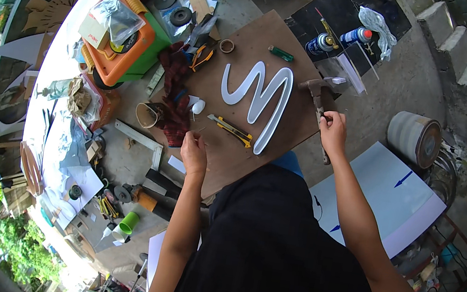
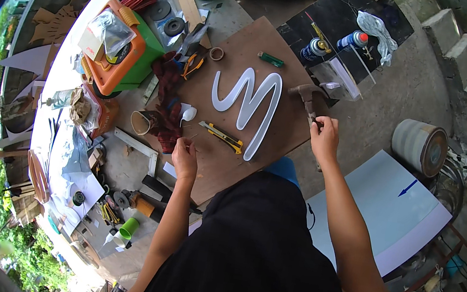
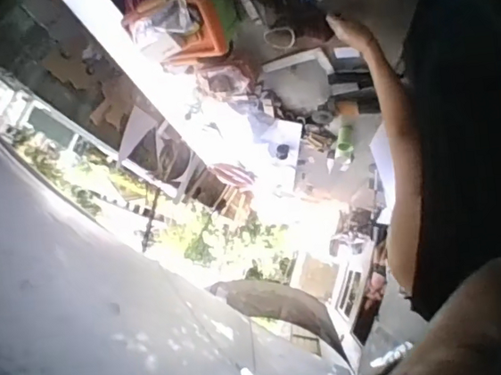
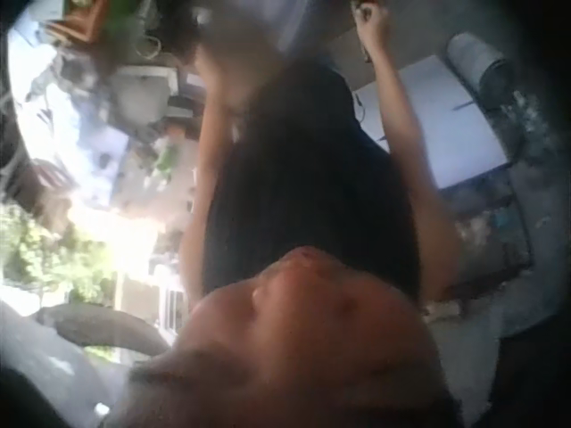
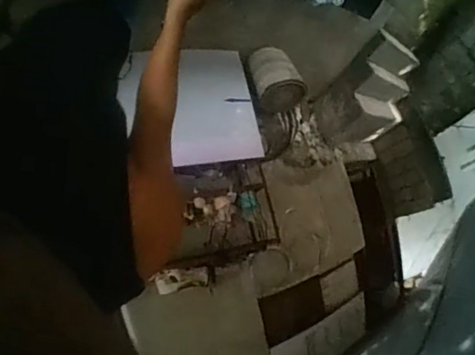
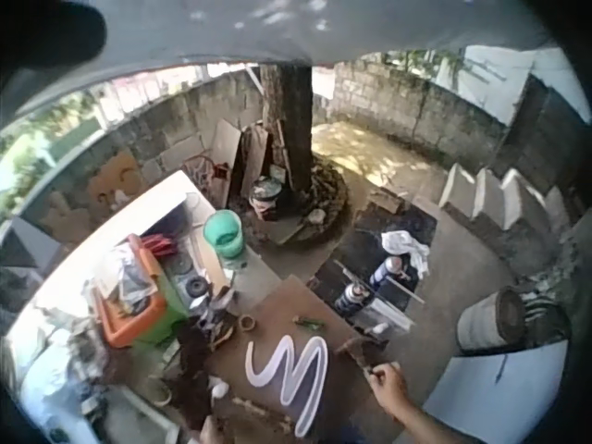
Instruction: Manually shaping and tapping a white plastic letter profile on a workbench using a hammer.
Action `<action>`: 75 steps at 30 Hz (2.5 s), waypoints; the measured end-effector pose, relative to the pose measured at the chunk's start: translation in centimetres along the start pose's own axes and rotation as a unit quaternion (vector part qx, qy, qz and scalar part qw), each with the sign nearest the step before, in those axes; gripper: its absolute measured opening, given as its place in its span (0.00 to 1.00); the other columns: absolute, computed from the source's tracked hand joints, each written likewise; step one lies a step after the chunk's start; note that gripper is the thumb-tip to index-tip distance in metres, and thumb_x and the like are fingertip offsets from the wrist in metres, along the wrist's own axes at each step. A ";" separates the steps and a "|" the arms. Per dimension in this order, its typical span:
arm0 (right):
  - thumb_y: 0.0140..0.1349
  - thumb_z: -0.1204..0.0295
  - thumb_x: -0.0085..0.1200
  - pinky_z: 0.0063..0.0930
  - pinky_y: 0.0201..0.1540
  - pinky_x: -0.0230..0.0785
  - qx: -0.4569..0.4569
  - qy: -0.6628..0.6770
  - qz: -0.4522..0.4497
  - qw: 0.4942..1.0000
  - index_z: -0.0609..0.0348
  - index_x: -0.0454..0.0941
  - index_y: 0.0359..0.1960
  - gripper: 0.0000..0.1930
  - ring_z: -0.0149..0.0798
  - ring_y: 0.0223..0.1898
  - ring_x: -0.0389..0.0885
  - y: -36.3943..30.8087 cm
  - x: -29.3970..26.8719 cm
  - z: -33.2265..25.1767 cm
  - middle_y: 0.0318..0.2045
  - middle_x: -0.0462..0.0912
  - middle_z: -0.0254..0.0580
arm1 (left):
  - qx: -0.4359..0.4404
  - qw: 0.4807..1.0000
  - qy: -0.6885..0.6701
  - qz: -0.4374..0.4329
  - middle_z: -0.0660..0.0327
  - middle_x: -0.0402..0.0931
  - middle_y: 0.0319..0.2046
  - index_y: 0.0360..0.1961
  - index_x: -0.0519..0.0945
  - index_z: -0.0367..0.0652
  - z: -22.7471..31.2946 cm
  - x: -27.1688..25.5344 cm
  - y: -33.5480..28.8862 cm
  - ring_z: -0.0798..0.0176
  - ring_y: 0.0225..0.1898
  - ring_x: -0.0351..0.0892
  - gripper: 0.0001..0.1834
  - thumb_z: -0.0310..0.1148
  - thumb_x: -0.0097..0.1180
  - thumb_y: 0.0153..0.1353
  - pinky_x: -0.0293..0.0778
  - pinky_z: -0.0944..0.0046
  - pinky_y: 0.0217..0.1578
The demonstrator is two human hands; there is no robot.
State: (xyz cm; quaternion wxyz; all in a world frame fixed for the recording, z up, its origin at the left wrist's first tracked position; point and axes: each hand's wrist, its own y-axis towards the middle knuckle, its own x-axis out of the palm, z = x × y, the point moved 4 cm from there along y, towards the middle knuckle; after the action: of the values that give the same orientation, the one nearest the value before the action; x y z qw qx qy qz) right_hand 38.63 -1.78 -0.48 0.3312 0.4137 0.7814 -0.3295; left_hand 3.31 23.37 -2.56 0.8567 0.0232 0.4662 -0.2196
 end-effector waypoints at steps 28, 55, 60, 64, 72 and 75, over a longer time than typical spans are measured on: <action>0.64 0.73 0.62 0.38 0.45 0.75 -0.010 0.056 -0.042 0.998 0.60 0.79 0.48 0.12 0.43 0.38 0.79 2.0 -0.1 -0.1 0.44 0.77 0.44 | 0.364 0.906 -0.058 -0.209 0.59 0.75 0.37 0.34 0.90 0.53 20.5 9.9 17.7 0.51 0.43 0.78 0.07 0.29 0.71 0.53 0.76 0.53 0.46; 0.59 0.72 0.67 0.43 0.50 0.74 0.007 0.003 -0.082 0.997 0.59 0.73 0.55 0.24 0.50 0.44 0.80 2.6 1.2 -0.2 0.45 0.77 0.49 | 0.388 0.848 -0.014 -0.361 0.58 0.75 0.46 0.37 0.90 0.49 19.7 12.1 20.6 0.54 0.47 0.82 0.06 0.27 0.69 0.58 0.78 0.56 0.50; 0.58 0.72 0.68 0.44 0.49 0.74 0.023 -0.005 -0.076 0.997 0.60 0.73 0.54 0.23 0.50 0.44 0.79 2.6 1.5 0.1 0.44 0.78 0.49 | 0.468 0.810 0.001 -0.353 0.57 0.76 0.50 0.36 0.89 0.51 20.5 12.0 20.5 0.53 0.48 0.83 0.06 0.27 0.69 0.58 0.80 0.56 0.49; 0.57 0.71 0.67 0.45 0.50 0.74 0.013 -0.023 -0.061 0.998 0.62 0.74 0.51 0.22 0.51 0.44 0.79 2.6 1.7 0.6 0.42 0.78 0.50 | 0.504 0.790 0.012 -0.348 0.58 0.76 0.51 0.35 0.89 0.52 21.1 12.1 20.6 0.53 0.49 0.84 0.06 0.27 0.69 0.58 0.81 0.56 0.49; 0.58 0.71 0.66 0.43 0.50 0.74 0.048 -0.041 -0.081 0.995 0.66 0.77 0.49 0.19 0.52 0.45 0.80 2.6 0.6 -1.2 0.44 0.79 0.52 | 0.510 0.786 -0.003 -0.349 0.59 0.76 0.50 0.34 0.88 0.51 20.1 12.5 21.0 0.54 0.49 0.84 0.05 0.26 0.68 0.59 0.82 0.57 0.49; 0.58 0.71 0.66 0.40 0.47 0.75 0.065 -0.006 -0.082 0.994 0.66 0.77 0.50 0.20 0.49 0.42 0.82 2.5 0.4 -1.1 0.42 0.81 0.51 | 0.519 0.786 -0.013 -0.335 0.59 0.76 0.49 0.35 0.88 0.49 20.1 12.4 21.0 0.54 0.47 0.84 0.04 0.27 0.68 0.59 0.82 0.56 0.48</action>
State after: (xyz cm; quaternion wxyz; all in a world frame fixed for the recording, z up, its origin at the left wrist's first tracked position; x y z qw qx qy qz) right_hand 40.39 0.34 -0.83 0.2801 0.3665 0.7880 -0.4079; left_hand 33.34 33.01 -4.67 0.5940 0.3039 0.2495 -0.7019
